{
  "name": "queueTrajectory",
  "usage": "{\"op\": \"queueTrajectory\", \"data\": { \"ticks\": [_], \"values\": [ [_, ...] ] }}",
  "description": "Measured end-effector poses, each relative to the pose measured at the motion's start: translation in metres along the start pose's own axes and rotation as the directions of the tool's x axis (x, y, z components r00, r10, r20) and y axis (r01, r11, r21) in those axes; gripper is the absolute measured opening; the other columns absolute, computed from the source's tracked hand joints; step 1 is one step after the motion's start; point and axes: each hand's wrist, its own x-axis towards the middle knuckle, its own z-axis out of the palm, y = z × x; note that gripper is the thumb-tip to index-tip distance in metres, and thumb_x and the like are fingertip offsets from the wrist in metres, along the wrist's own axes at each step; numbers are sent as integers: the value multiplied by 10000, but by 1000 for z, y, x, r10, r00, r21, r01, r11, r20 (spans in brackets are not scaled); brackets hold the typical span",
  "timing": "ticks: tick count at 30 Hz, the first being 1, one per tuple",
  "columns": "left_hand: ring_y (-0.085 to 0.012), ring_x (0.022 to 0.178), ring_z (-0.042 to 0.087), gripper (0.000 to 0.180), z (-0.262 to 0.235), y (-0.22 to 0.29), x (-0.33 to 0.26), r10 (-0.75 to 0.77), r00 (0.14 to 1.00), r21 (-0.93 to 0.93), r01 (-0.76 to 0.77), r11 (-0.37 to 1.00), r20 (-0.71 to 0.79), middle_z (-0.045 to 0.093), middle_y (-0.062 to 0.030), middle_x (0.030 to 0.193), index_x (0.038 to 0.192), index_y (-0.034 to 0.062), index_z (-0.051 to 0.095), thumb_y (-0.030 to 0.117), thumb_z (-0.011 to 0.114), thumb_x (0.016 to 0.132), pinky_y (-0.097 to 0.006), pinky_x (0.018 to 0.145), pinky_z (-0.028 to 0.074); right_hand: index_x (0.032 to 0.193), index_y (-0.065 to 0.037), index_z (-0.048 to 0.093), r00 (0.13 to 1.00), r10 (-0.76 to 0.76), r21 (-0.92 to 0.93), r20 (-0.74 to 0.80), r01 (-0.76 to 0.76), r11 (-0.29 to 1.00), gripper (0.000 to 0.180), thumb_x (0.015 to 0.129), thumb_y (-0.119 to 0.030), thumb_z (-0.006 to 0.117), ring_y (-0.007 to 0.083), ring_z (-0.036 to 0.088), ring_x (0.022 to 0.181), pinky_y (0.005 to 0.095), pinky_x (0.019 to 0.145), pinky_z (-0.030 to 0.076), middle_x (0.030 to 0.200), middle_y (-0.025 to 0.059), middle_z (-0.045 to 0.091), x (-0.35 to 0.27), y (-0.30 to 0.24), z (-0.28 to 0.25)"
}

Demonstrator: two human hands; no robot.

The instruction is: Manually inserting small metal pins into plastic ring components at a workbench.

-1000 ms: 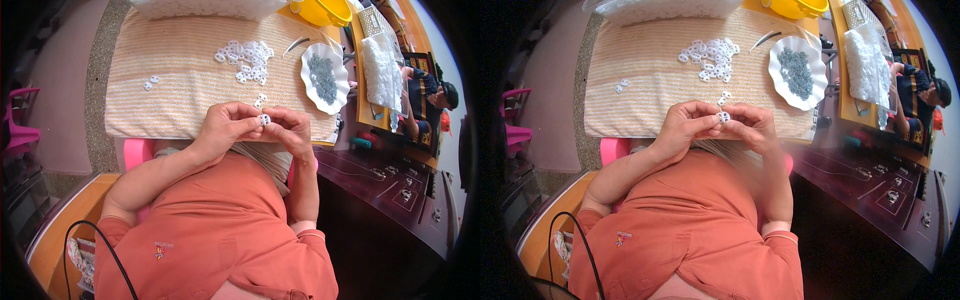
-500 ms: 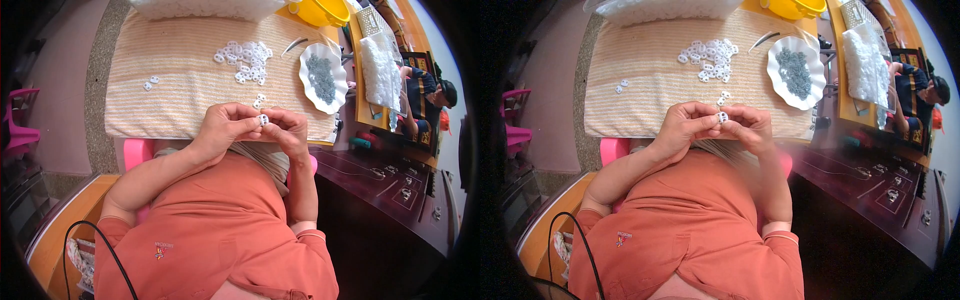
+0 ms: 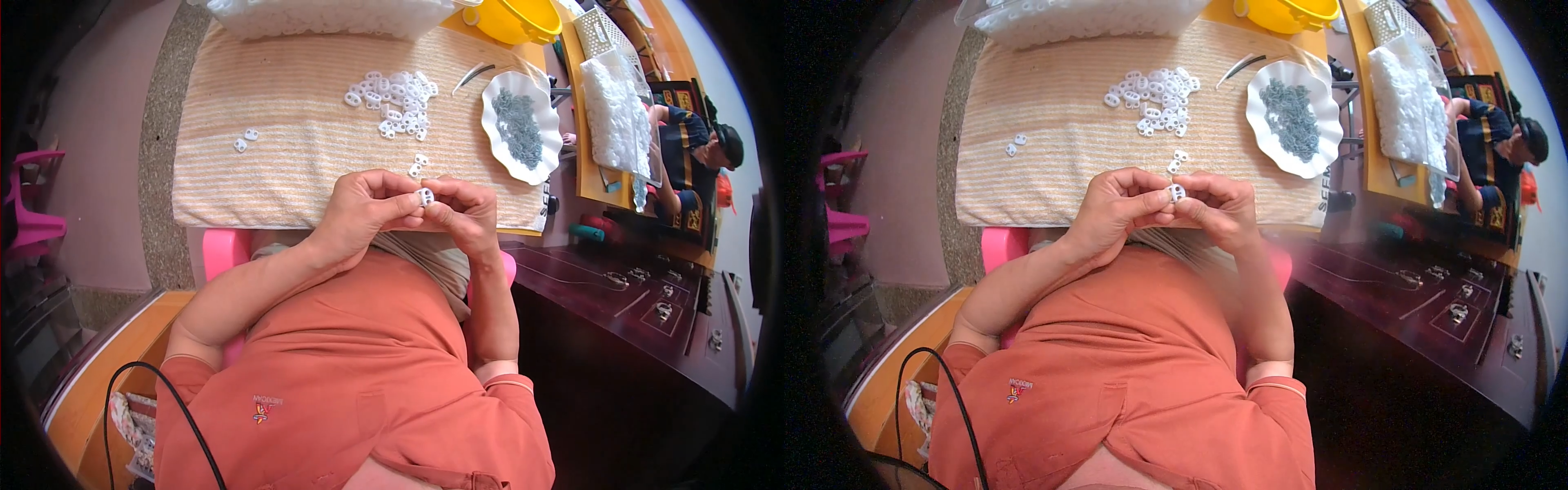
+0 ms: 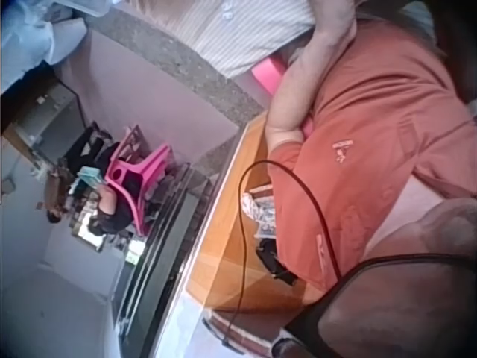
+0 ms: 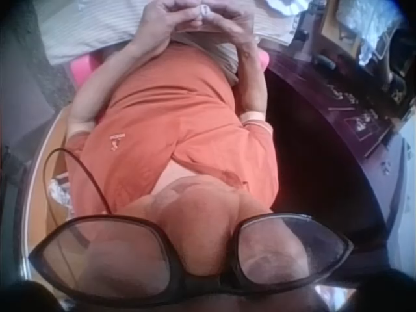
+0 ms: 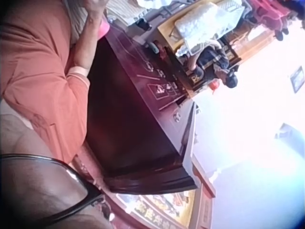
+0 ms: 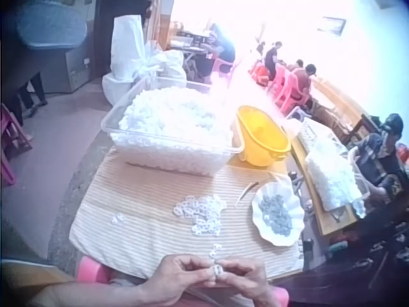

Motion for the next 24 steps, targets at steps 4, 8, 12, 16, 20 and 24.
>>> {"op": "queueTrajectory", "data": {
  "ticks": [4,8,12,16,20,24],
  "values": [
    [-109,757,642,136,2,3,-1,-7,1000,-7,7,1000,15,666,-79,893,987,-27,638,31,659,866,-234,710,561,1140,65,615,1000,-3,24,-1,3,1000,294,847,79,630,163,656,891,269,762,581,990,111,655,-1,1,-1],
    [-116,789,643,148,2,5,0,-29,998,-47,32,998,58,664,-79,913,998,-19,634,33,667,864,-235,714,563,1130,67,621,1000,25,96,-17,-23,995,293,838,71,646,171,657,891,268,764,577,990,114,655,-2,0,-2],
    [-124,810,644,148,3,5,2,-51,990,-105,65,992,135,660,-73,923,996,1,628,41,676,862,-238,721,567,1119,64,630,998,-61,132,15,58,989,282,837,65,650,181,654,897,274,781,560,1000,125,646,-1,1,-6],
    [-124,797,643,97,6,7,2,-66,980,-87,84,993,186,649,-54,899,924,22,608,53,678,865,-232,714,568,1108,54,642,991,-117,135,64,107,985,277,832,56,663,177,648,872,265,770,548,976,127,628,0,-1,-6],
    [-117,791,633,90,2,10,-3,-78,972,-79,97,992,221,640,-49,881,877,38,590,61,677,869,-236,712,561,1046,16,689,998,-61,87,29,59,995,280,769,10,730,143,589,794,240,693,478,892,95,625,1,-9,5],
    [-102,785,621,87,6,10,-4,-80,968,-53,95,994,238,632,-39,863,862,41,589,54,675,869,-239,713,561,1017,8,702,990,-128,-41,52,131,991,257,764,1,740,107,557,740,220,638,440,876,81,640,-2,-7,-1]
  ]
}}
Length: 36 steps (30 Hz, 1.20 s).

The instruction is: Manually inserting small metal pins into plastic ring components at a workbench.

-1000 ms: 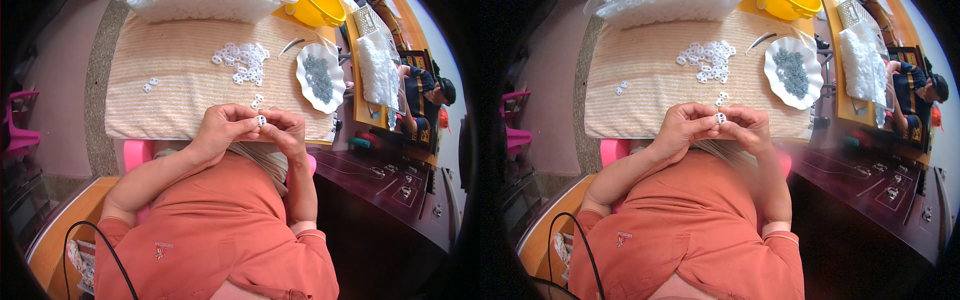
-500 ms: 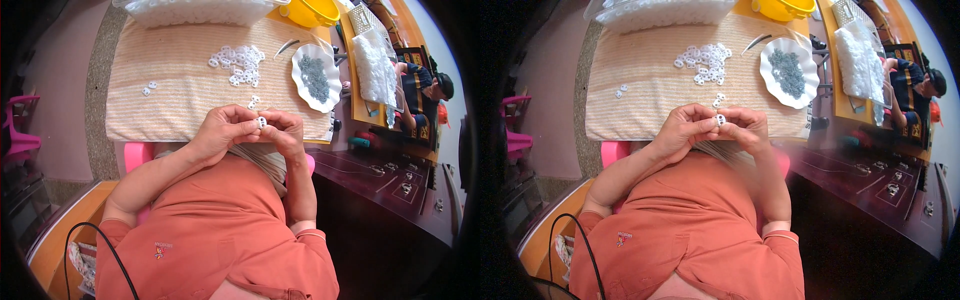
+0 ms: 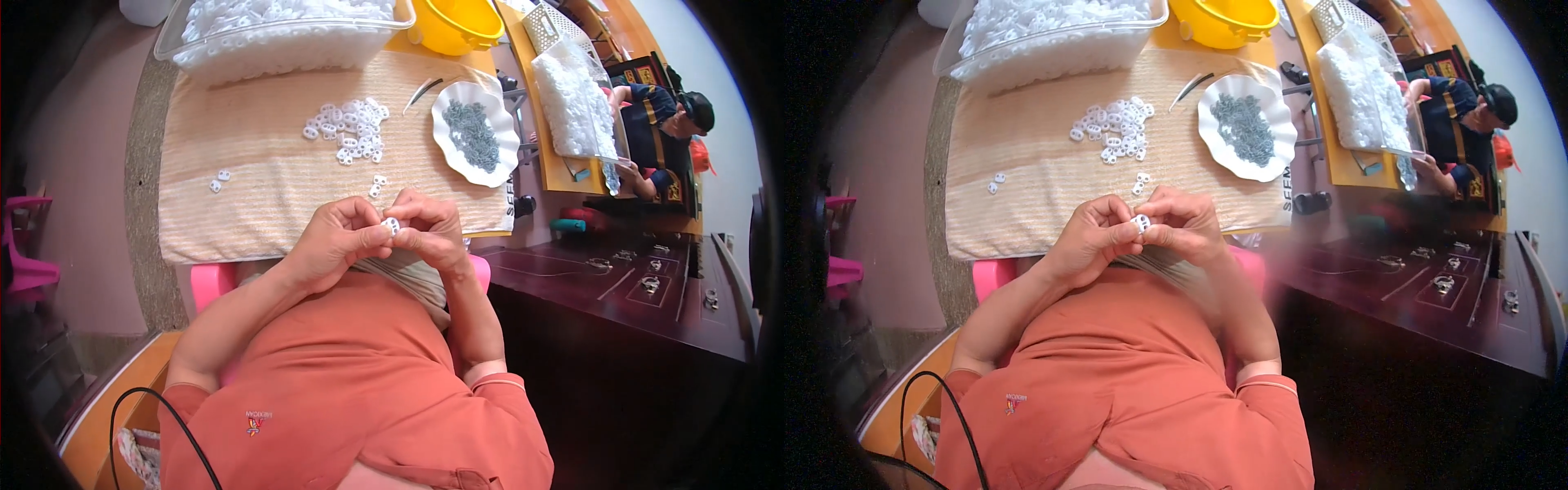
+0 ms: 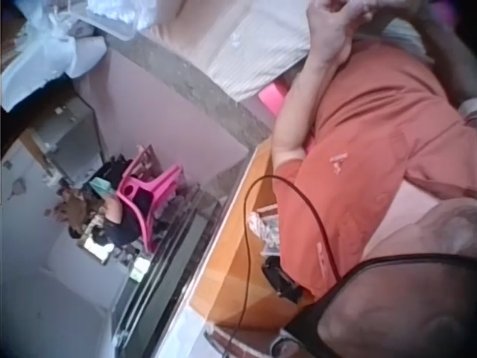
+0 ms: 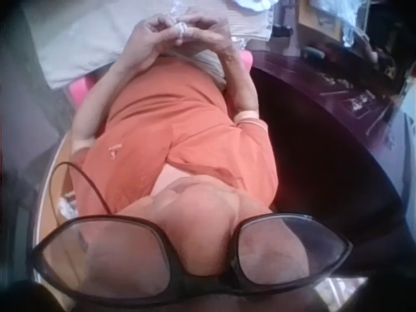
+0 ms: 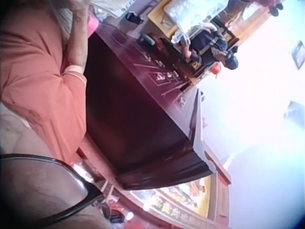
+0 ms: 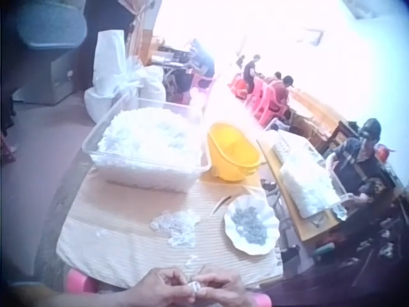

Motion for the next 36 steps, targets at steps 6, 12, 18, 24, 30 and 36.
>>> {"op": "queueTrajectory", "data": {
  "ticks": [6,12,18,24,30,36],
  "values": [
    [-105,776,620,89,-1,-3,-1,38,999,40,-38,998,-1,642,-46,855,856,32,588,49,675,866,-238,694,555,1025,-4,702,1000,-13,-8,11,13,1000,245,785,-25,750,83,520,716,210,611,392,832,37,604,1,-4,8],
    [-116,755,630,90,-2,-2,2,53,999,35,-53,998,12,659,-63,860,876,22,598,59,679,865,-235,682,554,1071,26,661,993,113,138,39,-117,983,244,841,-39,708,86,572,822,218,700,494,933,47,586,0,-11,11],
    [-134,781,650,112,-2,-2,2,38,999,22,-38,999,-10,661,-71,877,919,12,604,82,678,872,-237,699,567,966,8,629,998,65,86,22,-66,994,156,830,-9,703,114,574,835,228,730,484,973,56,549,3,-14,8],
    [-114,794,645,121,4,8,1,41,996,-9,-42,999,-83,664,-77,913,937,5,610,106,659,893,-237,708,569,955,24,612,988,117,-94,-106,-127,987,113,852,33,658,121,621,820,247,716,538,929,63,595,15,-35,-2],
    [-98,795,627,133,6,6,-4,51,990,57,-44,997,-128,665,-77,987,955,7,630,125,657,899,-244,730,564,916,16,674,925,-252,-775,-283,-66,628,77,851,-14,645,85,629,718,213,645,498,771,55,667,82,-91,-49],
    [-97,758,637,102,10,6,-7,33,984,110,-14,994,-172,651,-91,1013,933,43,622,133,653,898,-257,713,578,1196,49,593,720,-620,-817,-313,128,562,381,838,-65,661,230,691,816,290,731,548,1034,202,667,179,-109,-118]
  ]
}}
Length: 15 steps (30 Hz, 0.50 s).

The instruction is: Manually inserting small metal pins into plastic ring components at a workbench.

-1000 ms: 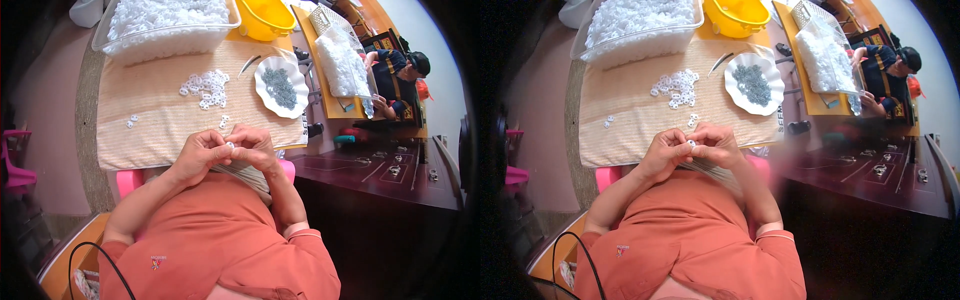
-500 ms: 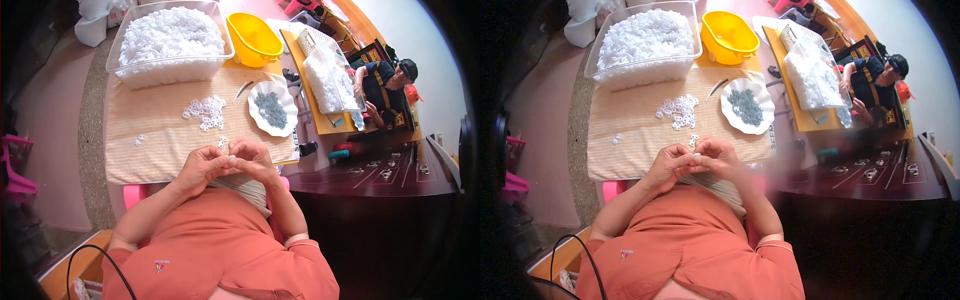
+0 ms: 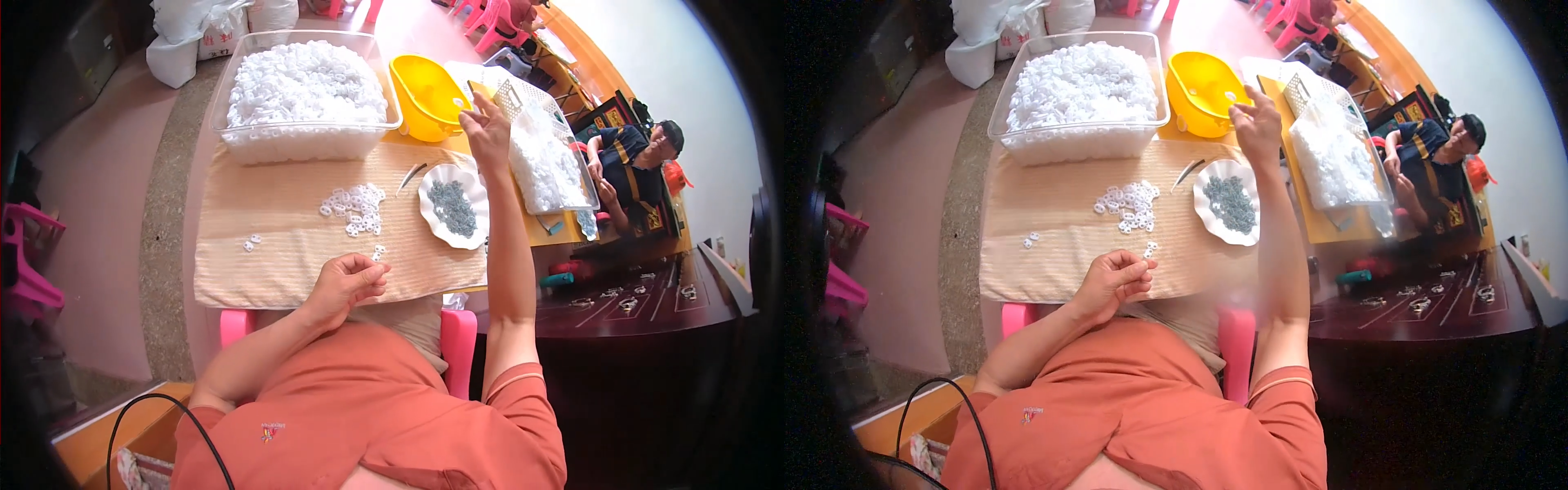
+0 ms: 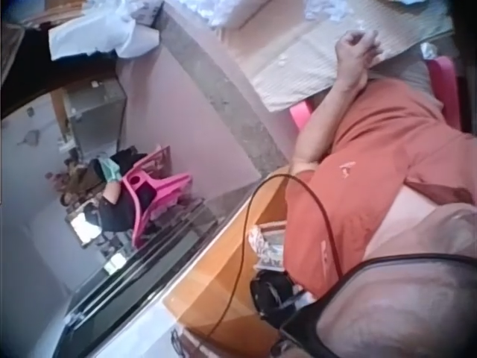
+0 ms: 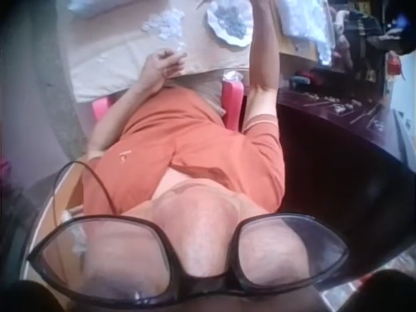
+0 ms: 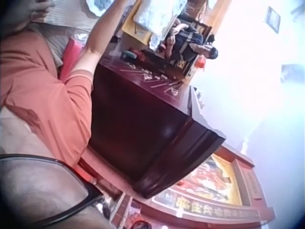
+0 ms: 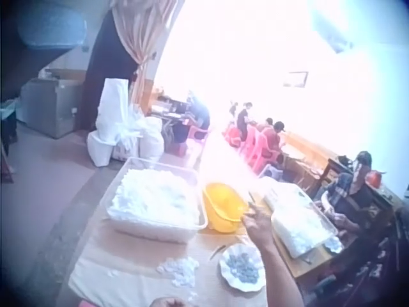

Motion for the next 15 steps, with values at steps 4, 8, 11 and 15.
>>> {"op": "queueTrajectory", "data": {
  "ticks": [4,8,11,15],
  "values": [
    [-94,746,628,101,-4,3,5,-7,997,33,10,999,-75,659,-49,898,947,42,621,129,648,901,-237,691,556,1178,53,607,978,121,27,169,-128,991,345,846,-24,659,172,675,816,253,732,538,996,142,675,-19,0,11],
    [-85,757,617,98,-10,0,14,133,989,15,-133,991,-66,666,-56,917,933,22,626,108,654,895,-233,721,542,1025,32,664,846,234,87,480,-311,946,208,839,-55,692,95,606,702,225,622,490,854,60,667,-78,-20,14],
    [-80,753,615,97,-16,-1,19,175,981,-15,-177,984,-86,670,-70,931,915,17,625,106,658,894,-224,714,543,983,0,680,728,300,-171,616,-248,954,184,826,-95,698,108,579,663,279,617,479,814,65,671,-119,-34,14],
    [-83,752,615,89,-18,3,16,213,964,-8,-217,976,-159,667,-91,964,905,20,621,102,655,895,-222,705,549,964,-9,690,688,225,-173,690,-145,974,161,810,-55,673,154,574,672,285,622,468,817,75,653,-156,-43,14]
  ]
}}
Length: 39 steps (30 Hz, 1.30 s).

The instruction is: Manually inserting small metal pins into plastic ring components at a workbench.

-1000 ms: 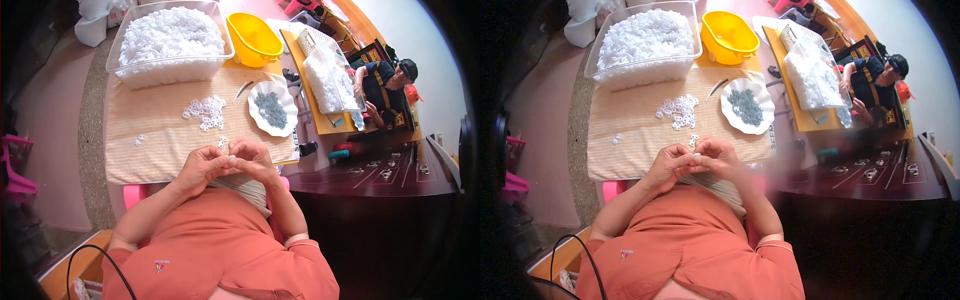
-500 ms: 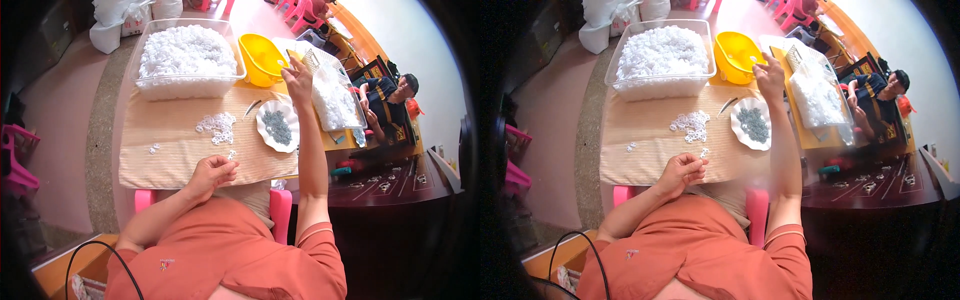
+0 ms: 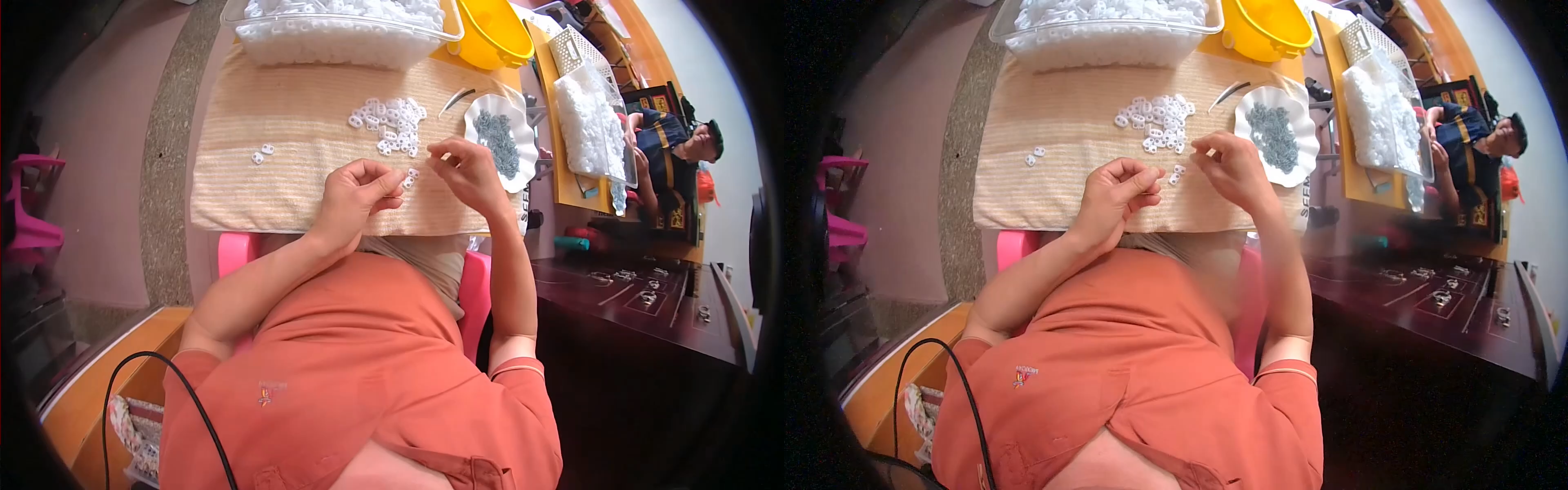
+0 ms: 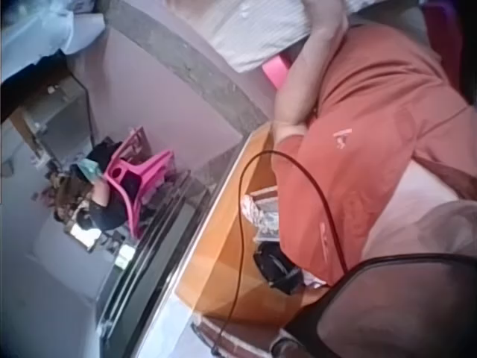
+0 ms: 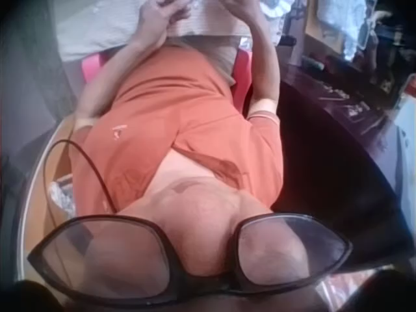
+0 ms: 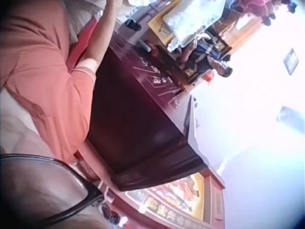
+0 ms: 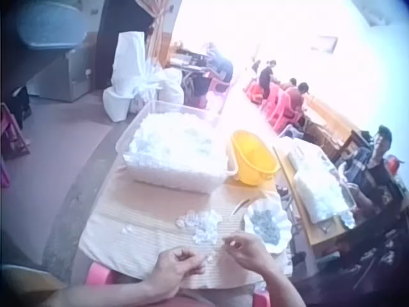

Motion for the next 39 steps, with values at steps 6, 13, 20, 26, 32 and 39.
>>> {"op": "queueTrajectory", "data": {
  "ticks": [6,13,20,26,32,39],
  "values": [
    [-91,747,618,89,0,-2,-3,7,1000,-18,-7,1000,-12,661,-105,992,903,20,620,101,656,893,-220,704,552,975,-47,702,999,7,-46,51,-4,999,184,802,-86,654,273,637,780,351,707,503,908,111,662,-18,-10,11],
    [-94,744,620,88,0,-3,-1,-15,1000,-6,14,1000,-12,670,-93,967,909,20,620,99,655,893,-221,705,547,947,-32,687,997,-55,-197,51,64,978,160,804,-102,672,285,631,816,356,701,490,907,119,640,-25,-16,21],
    [-94,736,617,100,0,-6,-1,-8,1000,25,8,1000,-5,672,-79,937,915,23,616,109,661,890,-222,701,545,923,-47,662,990,-134,-184,-38,125,975,106,839,-85,609,329,620,837,410,718,490,905,118,628,-29,-13,24],
    [-100,754,619,113,3,-1,-3,-60,998,35,60,998,9,651,-53,889,967,35,601,137,623,922,-247,702,554,920,9,620,961,-232,131,-147,252,959,91,833,23,646,161,553,647,275,551,425,792,94,603,-36,-29,30],
    [-101,736,629,125,6,1,-7,-106,991,-15,107,994,82,638,-34,839,957,35,611,151,637,917,-235,675,561,925,10,631,987,-138,368,-83,159,916,66,861,11,647,93,565,660,218,560,445,854,65,600,-44,-27,31],
    [-107,735,633,110,2,-1,-6,-207,966,-37,215,976,156,642,-34,828,983,26,612,92,643,899,-258,702,574,958,-3,658,1000,-27,567,1,21,824,117,842,4,674,68,553,698,210,581,441,871,37,605,-54,-22,22]
  ]
}}
